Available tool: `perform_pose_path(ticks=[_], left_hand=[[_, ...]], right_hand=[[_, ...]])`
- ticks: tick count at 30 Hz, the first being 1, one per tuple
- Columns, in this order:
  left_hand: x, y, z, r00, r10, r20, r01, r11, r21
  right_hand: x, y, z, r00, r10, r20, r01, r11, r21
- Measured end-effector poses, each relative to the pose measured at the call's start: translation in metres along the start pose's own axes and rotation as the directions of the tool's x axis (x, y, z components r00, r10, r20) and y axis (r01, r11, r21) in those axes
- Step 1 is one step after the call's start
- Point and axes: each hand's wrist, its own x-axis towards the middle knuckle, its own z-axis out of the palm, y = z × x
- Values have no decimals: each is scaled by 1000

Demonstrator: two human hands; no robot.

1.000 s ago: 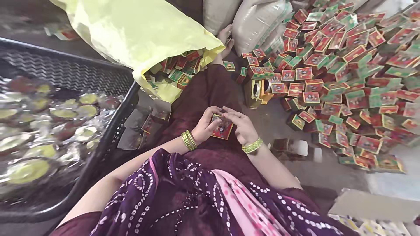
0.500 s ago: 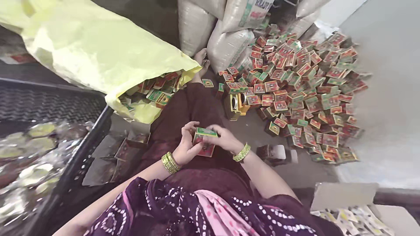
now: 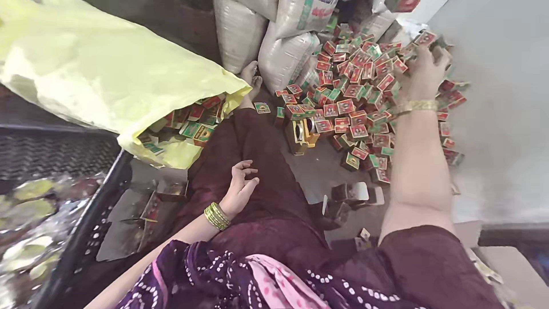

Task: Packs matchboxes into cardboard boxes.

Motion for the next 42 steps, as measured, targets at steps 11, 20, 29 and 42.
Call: perform_pose_path(ticks=[11,20,29,42], left_hand=[[1,-4,0,999,13,42,-15,998,55],[-8,-3,6,997,-18,71,13,998,66],[-10,-5,5,998,-20,61,15,997,74],[-10,-8,5,978,115,173,-146,973,181]], right_hand=[[-205,124,-83,853,409,323,-132,770,-625],[-246,76,-171,493,845,-206,10,-243,-970],[-283,177,-187,774,569,-277,-375,61,-925],[-247,187,-132,910,58,411,258,697,-669]])
